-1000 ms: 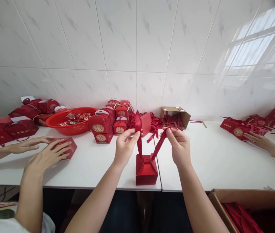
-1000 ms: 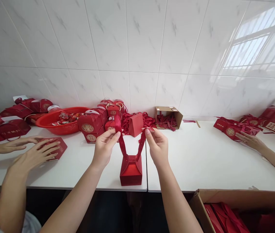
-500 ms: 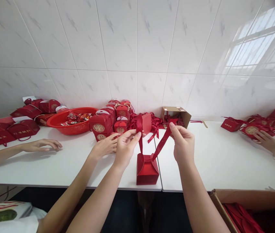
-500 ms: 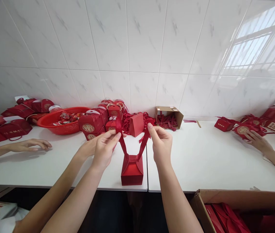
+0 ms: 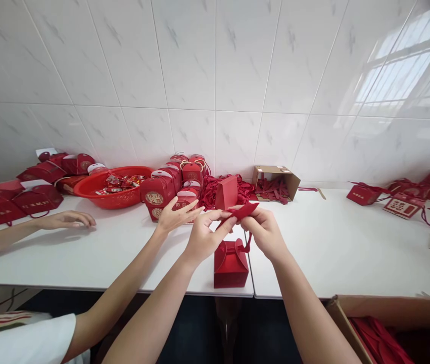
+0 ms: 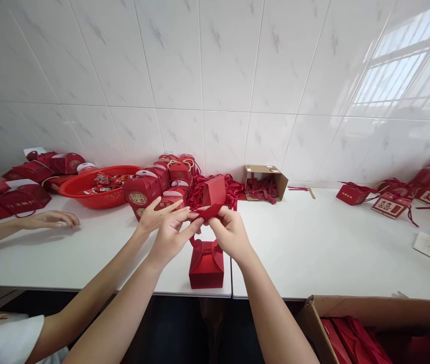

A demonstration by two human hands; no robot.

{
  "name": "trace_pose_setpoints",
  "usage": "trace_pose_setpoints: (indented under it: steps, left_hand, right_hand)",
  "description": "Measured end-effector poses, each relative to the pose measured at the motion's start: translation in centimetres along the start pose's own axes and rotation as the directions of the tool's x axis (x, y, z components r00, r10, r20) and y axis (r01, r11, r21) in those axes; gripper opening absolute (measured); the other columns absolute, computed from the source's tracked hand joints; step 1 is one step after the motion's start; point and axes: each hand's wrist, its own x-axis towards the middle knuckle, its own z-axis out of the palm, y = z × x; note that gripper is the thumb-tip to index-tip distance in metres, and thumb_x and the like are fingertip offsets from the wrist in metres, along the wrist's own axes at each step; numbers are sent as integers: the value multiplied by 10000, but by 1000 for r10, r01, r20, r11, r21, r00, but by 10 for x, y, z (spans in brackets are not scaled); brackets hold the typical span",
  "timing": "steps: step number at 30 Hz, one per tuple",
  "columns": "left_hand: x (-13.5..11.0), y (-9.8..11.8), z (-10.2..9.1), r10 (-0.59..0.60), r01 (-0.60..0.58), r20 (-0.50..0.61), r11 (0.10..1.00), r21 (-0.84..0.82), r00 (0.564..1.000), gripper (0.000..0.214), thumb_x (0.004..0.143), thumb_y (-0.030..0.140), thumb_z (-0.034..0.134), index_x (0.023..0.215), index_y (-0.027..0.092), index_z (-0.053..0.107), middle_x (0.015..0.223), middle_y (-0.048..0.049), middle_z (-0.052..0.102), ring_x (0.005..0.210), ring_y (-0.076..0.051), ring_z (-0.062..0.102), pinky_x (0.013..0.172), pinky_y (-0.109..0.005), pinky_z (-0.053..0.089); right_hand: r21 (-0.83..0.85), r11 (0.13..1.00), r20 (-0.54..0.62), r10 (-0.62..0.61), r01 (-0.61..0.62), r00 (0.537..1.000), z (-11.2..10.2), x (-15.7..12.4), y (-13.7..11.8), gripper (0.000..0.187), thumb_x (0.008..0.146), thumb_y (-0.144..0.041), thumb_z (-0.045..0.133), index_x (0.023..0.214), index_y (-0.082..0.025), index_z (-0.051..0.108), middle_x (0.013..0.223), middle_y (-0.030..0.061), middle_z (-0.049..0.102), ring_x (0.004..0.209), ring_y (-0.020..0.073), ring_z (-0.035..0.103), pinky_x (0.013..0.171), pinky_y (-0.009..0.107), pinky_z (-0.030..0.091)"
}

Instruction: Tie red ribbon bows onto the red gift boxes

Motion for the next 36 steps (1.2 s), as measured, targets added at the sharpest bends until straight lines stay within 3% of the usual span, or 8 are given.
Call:
trace_pose_setpoints:
  steps: [5, 9, 12, 18, 24, 30, 34, 36]
  left_hand:
    - [-2, -7, -2, 11, -7, -43, 996, 87, 999, 111, 723, 294, 698, 769, 195, 724, 688, -38, 677, 645, -174, 612, 599, -269, 516]
    - [-3, -15, -5, -1, 5, -42, 994, 105, 999, 140, 736, 294, 676, 834, 198, 703, 794, -43, 688, 736, -182, 626, 629, -258, 508]
    - [-2, -16, -11, -74, 68, 89, 996, 63, 993, 131, 762, 272, 631, 826, 196, 716, 760, -39, 685, 696, -172, 616, 597, -252, 489]
    - [2, -15, -17, -171, 201, 228, 973, -112, 958, 303, 829, 282, 535, 602, 187, 711, 665, -69, 695, 684, -216, 632, 652, -322, 506]
    - [-1, -12, -17, -182, 245, 350, 959, -143, 919, 323, 876, 357, 483, 781, 204, 751, 872, -87, 721, 890, -251, 638, 894, -387, 455]
    - [-21, -24, -33, 28, 10, -89, 917, 400, 996, 146, 720, 315, 681, 848, 286, 747, 976, -56, 724, 1053, -293, 578, 1012, -419, 296]
    - [-57, -55, -75, 59, 226, -401, 746, 626, 914, 134, 727, 314, 618, 780, 270, 733, 885, -75, 741, 904, -311, 623, 931, -434, 303]
    - [-80, -74, -96, -32, 406, -491, 610, 680, 871, 163, 738, 327, 578, 753, 258, 724, 839, -90, 744, 786, -305, 633, 866, -442, 322]
  right_hand:
    - [55, 998, 108, -46, 40, 993, -2, -9, 7, 234, 809, -266, 575, 1018, -215, 668, 995, 52, 670, 941, 200, 608, 854, 360, 487]
    - [-35, 997, 21, -64, 64, 998, -4, -9, 13, 204, 871, -335, 532, 958, -226, 681, 876, 39, 650, 845, 173, 610, 796, 334, 499]
    - [-173, 968, 103, -164, 180, 981, -11, -9, 18, 206, 897, -317, 501, 943, -242, 687, 832, 32, 630, 790, 161, 594, 746, 319, 496]
    - [-514, 718, 270, -384, 470, 883, -26, -10, 29, 265, 920, -181, 445, 1035, -268, 668, 923, 59, 660, 841, 183, 578, 768, 357, 459]
    - [-635, 575, 296, -436, 516, 850, -27, -14, 37, 349, 903, -107, 455, 1143, -291, 628, 953, 51, 684, 871, 194, 571, 811, 396, 413]
    - [-653, 688, -28, -439, 316, 898, -37, -33, 42, 276, 897, -207, 499, 1105, -289, 660, 926, 53, 684, 852, 198, 615, 774, 375, 453]
    - [-589, 808, -336, -226, -17, 914, -73, -74, 64, 221, 869, -321, 534, 991, -234, 697, 905, 63, 696, 838, 211, 639, 742, 351, 492]
    - [-535, 817, -512, -109, -217, 852, -96, -98, 84, 261, 844, -392, 547, 938, -207, 705, 875, 72, 710, 836, 231, 653, 764, 374, 507]
